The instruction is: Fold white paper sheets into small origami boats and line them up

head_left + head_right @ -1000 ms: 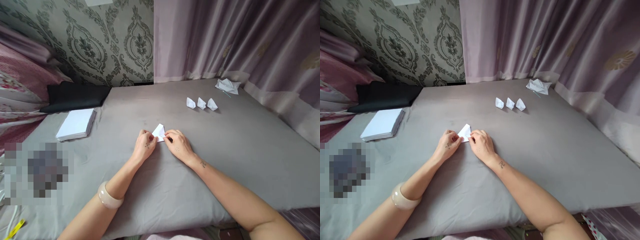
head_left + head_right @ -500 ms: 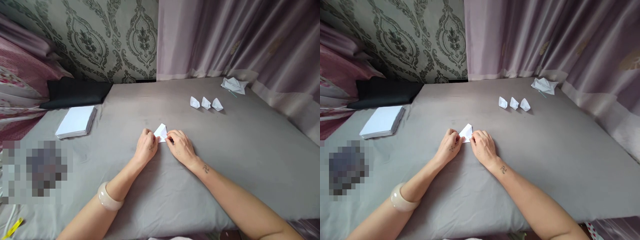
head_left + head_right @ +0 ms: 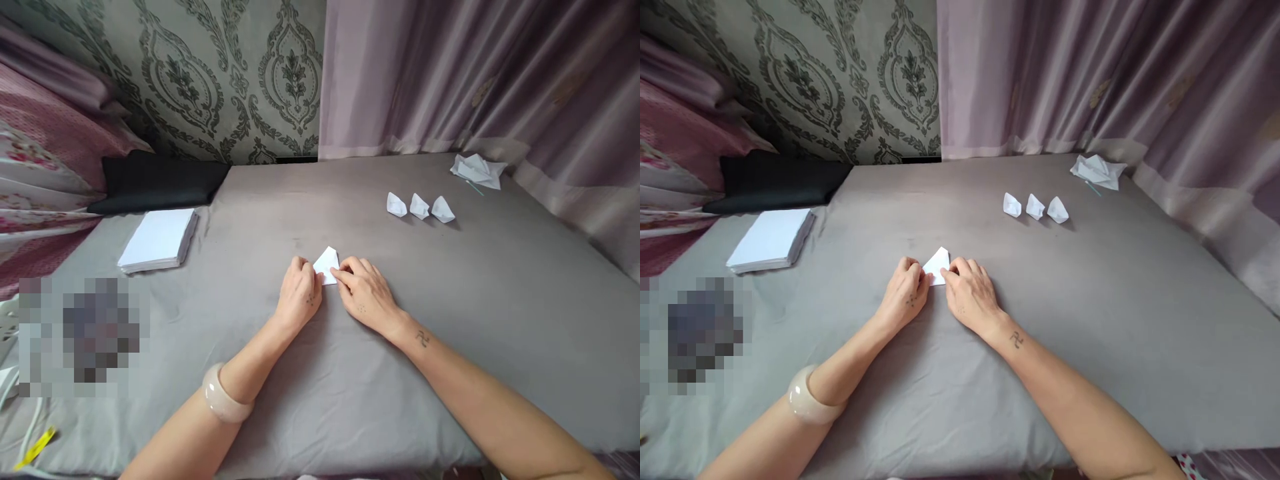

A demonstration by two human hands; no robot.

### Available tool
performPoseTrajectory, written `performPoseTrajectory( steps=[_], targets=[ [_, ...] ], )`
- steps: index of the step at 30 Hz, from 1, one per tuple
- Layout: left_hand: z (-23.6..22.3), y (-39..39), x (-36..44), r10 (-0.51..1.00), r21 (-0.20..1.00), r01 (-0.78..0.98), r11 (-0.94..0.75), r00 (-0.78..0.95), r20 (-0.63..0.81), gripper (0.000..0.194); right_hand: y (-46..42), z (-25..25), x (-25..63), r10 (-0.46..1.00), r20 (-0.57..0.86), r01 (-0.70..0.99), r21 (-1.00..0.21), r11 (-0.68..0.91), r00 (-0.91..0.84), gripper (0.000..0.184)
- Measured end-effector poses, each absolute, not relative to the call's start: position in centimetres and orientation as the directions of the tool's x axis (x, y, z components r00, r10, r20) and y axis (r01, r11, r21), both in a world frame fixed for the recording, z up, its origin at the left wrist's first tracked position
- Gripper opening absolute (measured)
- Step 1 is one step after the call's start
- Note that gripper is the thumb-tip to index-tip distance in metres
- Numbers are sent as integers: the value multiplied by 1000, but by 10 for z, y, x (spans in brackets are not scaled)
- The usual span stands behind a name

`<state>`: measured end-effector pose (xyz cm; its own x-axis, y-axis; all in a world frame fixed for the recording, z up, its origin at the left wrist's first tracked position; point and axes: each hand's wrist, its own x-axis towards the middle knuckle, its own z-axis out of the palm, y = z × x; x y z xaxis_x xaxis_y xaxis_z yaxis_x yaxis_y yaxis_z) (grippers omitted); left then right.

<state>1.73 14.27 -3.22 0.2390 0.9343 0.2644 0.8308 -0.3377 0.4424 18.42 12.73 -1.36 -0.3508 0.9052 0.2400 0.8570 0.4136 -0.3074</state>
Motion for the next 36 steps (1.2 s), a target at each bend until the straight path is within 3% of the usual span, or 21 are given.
performPoseTrajectory(
  steps=[6, 11, 15, 19, 22, 24, 26, 36],
  targets=[
    [-35, 143, 18, 933, 417, 843, -339, 244, 266, 16, 142, -17, 197, 912, 167, 744, -533, 404, -376, 27],
    [-29, 139, 18, 936, 346, 879, -328, 252, 245, 12, 145, -19, 199, 915, 141, 713, -585, 386, -379, 27],
    [-19, 136, 19, 856, 153, 855, -495, 451, 253, 26, 147, -22, 201, 914, 165, 701, -596, 392, -371, 26],
    [-11, 138, 17, 776, 100, 771, -629, 615, 139, 25, 149, -26, 206, 931, 204, 633, -687, 356, -302, 28],
    [-9, 138, 16, 774, 103, 768, -633, 625, 100, 24, 141, -24, 199, 895, 288, 655, -610, 445, -340, 40],
    [-8, 136, 16, 782, 132, 771, -624, 617, 93, 22, 132, -21, 190, 845, 216, 664, -536, 521, -489, 49],
    [-8, 134, 15, 786, 168, 769, -617, 611, 90, 20, 124, -18, 182, 841, 120, 702, -496, 511, -528, 55],
    [-10, 133, 13, 789, 196, 766, -612, 607, 96, 33, 131, -15, 187, 860, 24, 808, -331, 487, -509, 59]
  ],
)
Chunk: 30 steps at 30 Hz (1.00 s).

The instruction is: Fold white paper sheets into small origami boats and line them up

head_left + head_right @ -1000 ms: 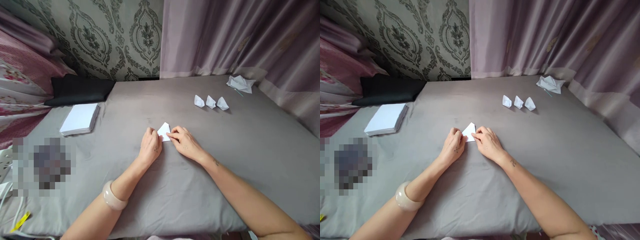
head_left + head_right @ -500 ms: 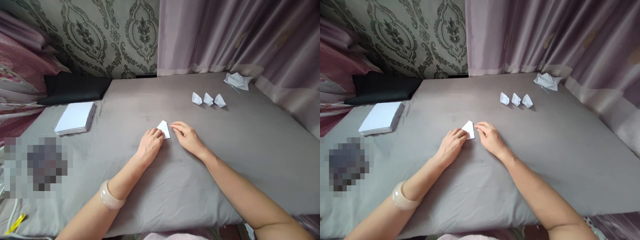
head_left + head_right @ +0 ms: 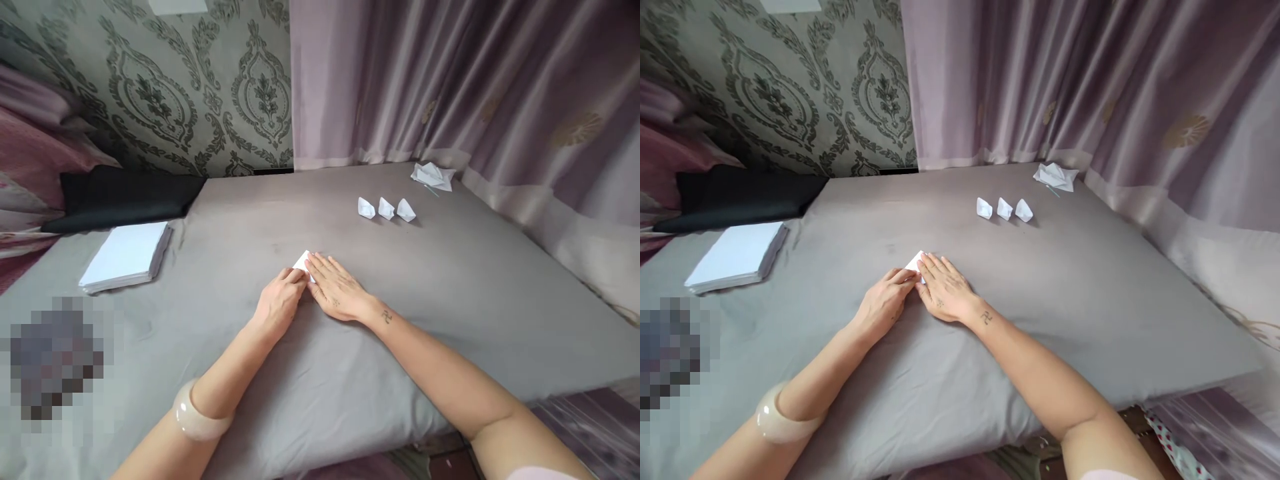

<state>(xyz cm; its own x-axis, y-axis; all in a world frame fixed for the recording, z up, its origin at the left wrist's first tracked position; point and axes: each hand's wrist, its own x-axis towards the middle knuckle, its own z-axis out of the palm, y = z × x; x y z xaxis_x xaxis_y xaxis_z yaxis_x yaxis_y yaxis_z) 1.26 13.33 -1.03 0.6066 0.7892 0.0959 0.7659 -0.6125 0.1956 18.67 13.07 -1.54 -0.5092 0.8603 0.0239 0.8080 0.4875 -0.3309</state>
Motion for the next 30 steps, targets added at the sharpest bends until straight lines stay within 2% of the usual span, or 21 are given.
performPoseTrajectory(
  steps=[5, 11, 17, 20, 22, 24, 26, 28, 30],
  targets=[
    [-13, 133, 9, 790, 223, 759, -612, 595, 144, 47, 114, -18, 189, 846, 70, 799, -294, 524, -529, 63],
    [-21, 135, -8, 755, 272, 706, -654, 630, 182, 61, 97, -15, 196, 835, 129, 797, -249, 550, -535, 58],
    [-22, 128, -35, 756, 200, 732, -651, 648, 87, 73, 97, -10, 195, 833, 133, 805, -214, 553, -537, 55],
    [-9, 120, -44, 795, 146, 783, -605, 604, 61, 68, 98, -12, 196, 830, 152, 804, -206, 558, -537, 54],
    [0, 114, -45, 847, 135, 836, -531, 529, 56, 57, 99, -14, 196, 828, 162, 804, -200, 560, -537, 53],
    [6, 110, -37, 906, 170, 890, -423, 415, 82, 43, 99, -15, 194, 826, 174, 804, -193, 563, -537, 53],
    [6, 110, -21, 937, 239, 912, -334, 293, 189, 36, 97, -16, 190, 828, 190, 809, -183, 558, -527, 52],
    [3, 112, -2, 914, 283, 876, -390, 331, 234, 32, 95, -15, 185, 837, 209, 824, -172, 540, -505, 52],
    [-2, 114, 14, 887, 293, 838, -461, 425, 181, 30, 95, -13, 181, 845, 227, 837, -163, 523, -484, 50]
  ],
)
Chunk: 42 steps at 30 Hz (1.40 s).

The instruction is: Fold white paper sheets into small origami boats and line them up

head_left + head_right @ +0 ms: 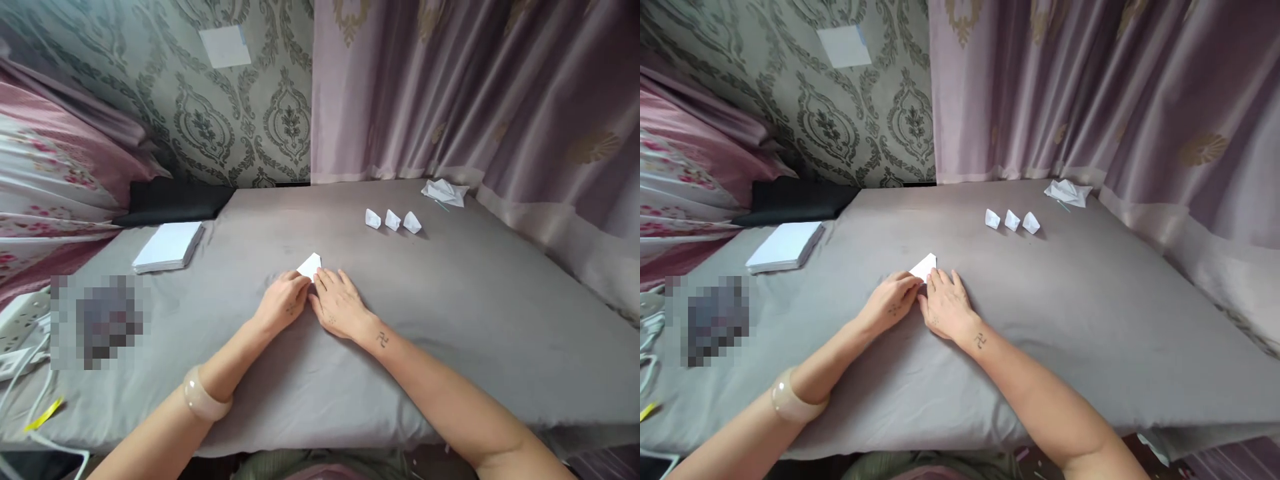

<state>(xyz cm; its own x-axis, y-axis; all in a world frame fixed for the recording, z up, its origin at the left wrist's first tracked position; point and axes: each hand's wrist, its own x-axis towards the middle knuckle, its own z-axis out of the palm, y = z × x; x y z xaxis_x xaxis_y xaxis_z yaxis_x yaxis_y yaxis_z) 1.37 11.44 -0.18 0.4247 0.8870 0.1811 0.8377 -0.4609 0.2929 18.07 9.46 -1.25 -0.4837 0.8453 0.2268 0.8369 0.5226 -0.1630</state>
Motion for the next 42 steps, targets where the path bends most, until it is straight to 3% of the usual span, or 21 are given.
performPoseTrajectory(
  steps=[4, 9, 16, 23, 26, 31, 34, 38, 42],
  targets=[
    [-7, 117, 21, 864, 202, 840, -503, 488, 121, 32, 107, -4, 181, 844, 235, 834, -173, 524, -482, 41],
    [-8, 124, 7, 842, 102, 836, -540, 533, 87, 27, 124, -4, 184, 792, 207, 762, -218, 610, -574, 44],
    [-9, 141, 3, 817, 1, 822, -570, 566, 113, 20, 102, -10, 159, 847, 186, 847, -104, 521, -498, 53],
    [-12, 136, -1, 879, 100, 875, -473, 461, 121, 45, 120, -6, 173, 799, 241, 802, -113, 587, -551, 36],
    [-4, 154, -9, 901, 198, 879, -433, 422, 98, 38, 139, -5, 182, 801, 241, 779, -202, 594, -548, 32],
    [-1, 186, -8, 957, 511, 815, -274, 286, 57, 28, 168, -1, 188, 817, 139, 715, -416, 561, -560, 17],
    [-11, 192, -4, 934, 518, 779, -353, 326, 146, 31, 175, -3, 191, 847, 150, 716, -472, 515, -510, 12],
    [-18, 192, -7, 934, 592, 733, -335, 341, 107, 38, 177, -12, 196, 908, 171, 772, -481, 416, -383, 31],
    [-14, 191, -10, 929, 624, 708, -331, 360, 84, 36, 179, -17, 199, 918, 119, 795, -465, 389, -379, 45]
  ],
)
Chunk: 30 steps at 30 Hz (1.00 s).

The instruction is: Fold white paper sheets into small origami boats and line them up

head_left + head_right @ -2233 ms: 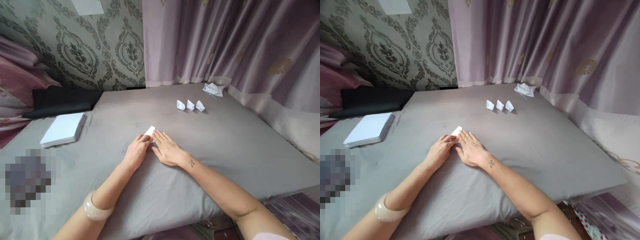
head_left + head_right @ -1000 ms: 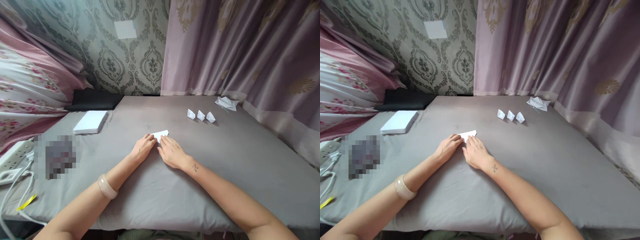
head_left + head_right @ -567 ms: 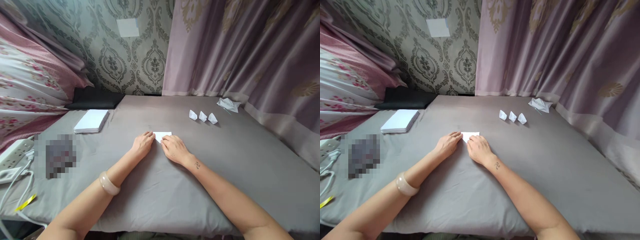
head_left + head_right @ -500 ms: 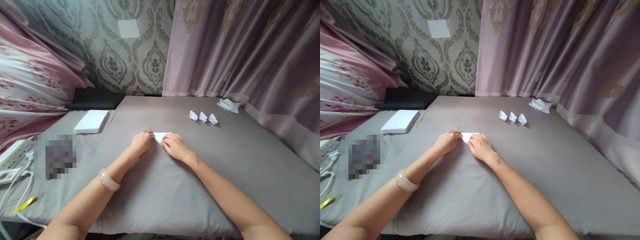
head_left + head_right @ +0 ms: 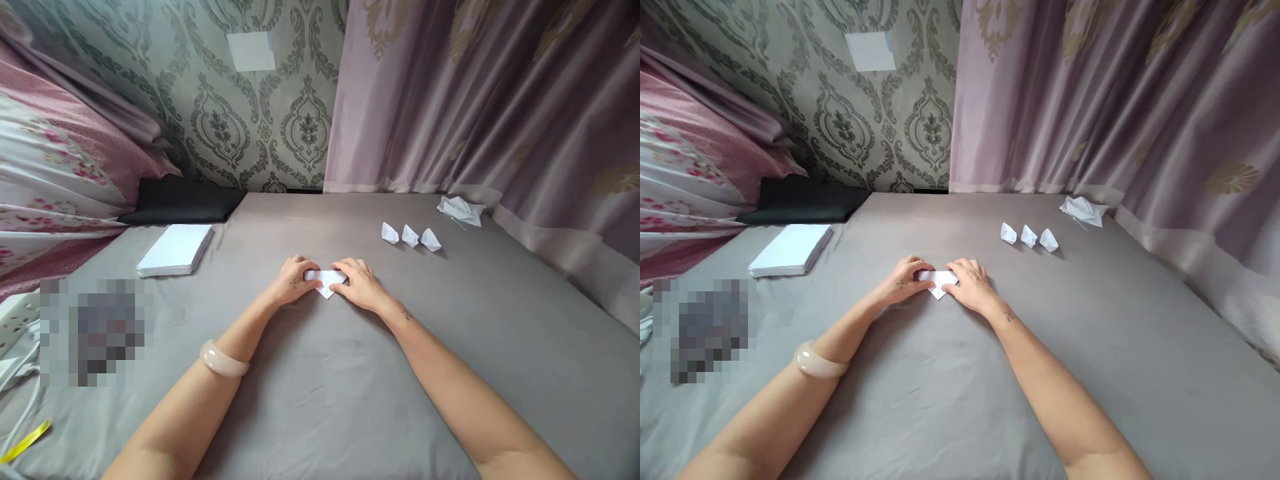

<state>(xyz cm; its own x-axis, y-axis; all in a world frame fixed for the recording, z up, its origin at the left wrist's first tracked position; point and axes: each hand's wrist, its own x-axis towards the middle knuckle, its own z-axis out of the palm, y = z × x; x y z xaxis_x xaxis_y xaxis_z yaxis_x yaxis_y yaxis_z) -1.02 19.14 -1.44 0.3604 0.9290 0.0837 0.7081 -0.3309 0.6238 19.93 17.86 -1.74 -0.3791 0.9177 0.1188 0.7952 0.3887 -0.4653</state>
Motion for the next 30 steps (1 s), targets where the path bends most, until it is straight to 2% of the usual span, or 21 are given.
performPoseTrajectory(
  steps=[5, 12, 17, 25, 30],
  targets=[
    [-13, 194, -8, 934, 643, 709, -289, 356, 27, 32, 179, -17, 201, 904, 79, 797, -445, 409, -420, 38],
    [-12, 194, -8, 933, 665, 695, -274, 359, 9, 29, 181, -18, 203, 902, 76, 782, -470, 409, -425, 41],
    [-8, 189, -7, 932, 649, 700, -298, 362, 37, 23, 181, -19, 203, 898, 111, 763, -491, 421, -425, 41],
    [-12, 190, -11, 941, 671, 685, -284, 334, 58, 22, 185, -21, 203, 900, 196, 730, -531, 431, -390, 29],
    [-6, 188, -9, 932, 645, 700, -306, 360, 52, 11, 187, -23, 204, 880, 258, 707, -525, 474, -399, 19]
  ],
)
